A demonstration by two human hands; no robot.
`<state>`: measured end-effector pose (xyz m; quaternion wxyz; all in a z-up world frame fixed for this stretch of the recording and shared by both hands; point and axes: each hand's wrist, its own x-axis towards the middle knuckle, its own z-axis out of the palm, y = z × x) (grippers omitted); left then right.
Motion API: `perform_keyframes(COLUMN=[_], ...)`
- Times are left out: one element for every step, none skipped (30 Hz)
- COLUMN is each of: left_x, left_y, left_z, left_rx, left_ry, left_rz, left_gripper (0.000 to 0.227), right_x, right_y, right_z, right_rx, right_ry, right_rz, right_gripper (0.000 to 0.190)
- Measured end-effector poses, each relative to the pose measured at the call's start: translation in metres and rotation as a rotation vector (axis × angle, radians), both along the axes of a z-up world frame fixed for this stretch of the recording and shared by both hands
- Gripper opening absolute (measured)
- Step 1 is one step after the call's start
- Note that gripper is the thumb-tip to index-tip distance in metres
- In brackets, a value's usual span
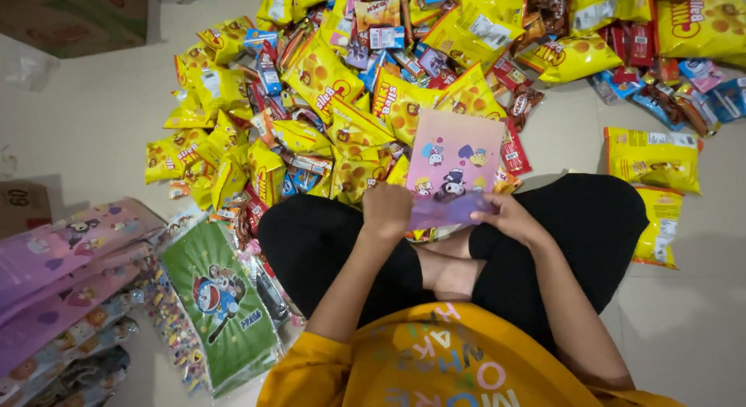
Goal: The person is sitting on the floor, picking up various snack packets from a large pile and placing them into small decorative gift bags.
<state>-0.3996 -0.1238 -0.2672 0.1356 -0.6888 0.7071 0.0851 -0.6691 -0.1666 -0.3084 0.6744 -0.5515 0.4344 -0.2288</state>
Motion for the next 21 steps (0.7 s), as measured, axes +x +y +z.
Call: perform_keyframes(left_x=[0.002,0.003,0.003,0.003,0.009,0.015,0.02,0.019,0.017,0.015,0.008,0.002,-0.004,-0.009,-0.015,-0.022,-0.024,-0.027,-0.029,-0.031,-0.031], left_y=[0.005,0.009,0.015,0.021,0.028,0.035,0.041,0.05,0.058,0.067,0.067,0.068,0.067,0.065,0.065,0.065,0.063,0.061,0.058,0.057,0.054], left_z=[-0.011,-0.007,-0.003,0.0,-0.007,-0.014,-0.021,-0.008,0.005,0.017,0.04,0.064,0.087,0.094,0.1,0.107,0.11,0.112,0.116,0.114,0.111], left_rx=[0.006,0.005,0.067,0.13,0.128,0.088,0.047,0.044,-0.153,-0.35,-0.349,-0.237,-0.125,-0.125,-0.116,-0.108,-0.105,-0.055,-0.01,-0.012,-0.002], left_ry=[-0.076,-0.075,-0.1,-0.125,-0.123,-0.007,0.108,0.109,0.175,0.241,0.245,0.291,0.335,0.337,0.373,0.408,0.411,0.41,0.406,0.407,0.403], left_rz=[0.011,0.013,0.023,0.032,0.035,0.006,-0.025,-0.025,-0.052,-0.078,-0.081,-0.032,0.019,0.018,0.046,0.073,0.071,0.094,0.118,0.117,0.117], left_gripper=[0.026,0.026,0.029,0.033,0.033,0.025,0.018,0.018,0.013,0.015,0.015,0.025,0.036,0.036,0.032,0.031,0.031,0.033,0.036,0.036,0.036], right_x=[-0.001,-0.003,-0.005,-0.007,-0.008,-0.009,-0.01,-0.009,-0.008,-0.008,-0.005,-0.002,0.001,0.009,0.016,0.023,0.027,0.031,0.035,0.033,0.032], right_y=[0.0,-0.001,0.0,0.002,0.006,0.01,0.014,0.017,0.021,0.025,0.031,0.038,0.043,0.046,0.05,0.055,0.058,0.061,0.062,0.057,0.051], right_z=[-0.006,-0.004,-0.002,0.001,0.009,0.018,0.026,0.038,0.049,0.061,0.08,0.1,0.119,0.131,0.142,0.154,0.147,0.14,0.133,0.117,0.099], right_rx=[-0.053,-0.053,-0.082,-0.11,-0.112,-0.135,-0.158,-0.16,-0.166,-0.172,-0.171,-0.238,-0.307,-0.307,-0.562,-0.813,-0.81,-0.846,-0.866,-0.868,-0.809], right_ry=[0.026,0.027,0.051,0.075,0.077,0.113,0.15,0.152,0.087,0.022,0.025,-0.083,-0.192,-0.189,0.04,0.274,0.278,0.651,1.024,1.025,1.103], right_rz=[0.046,0.047,0.13,0.213,0.216,0.245,0.271,0.271,0.236,0.201,0.198,0.188,0.18,0.18,0.157,0.132,0.131,0.228,0.322,0.321,0.353], right_gripper=[0.026,0.026,0.027,0.03,0.03,0.031,0.033,0.033,0.038,0.045,0.045,0.045,0.047,0.047,0.03,0.013,0.013,0.021,0.031,0.031,0.047])
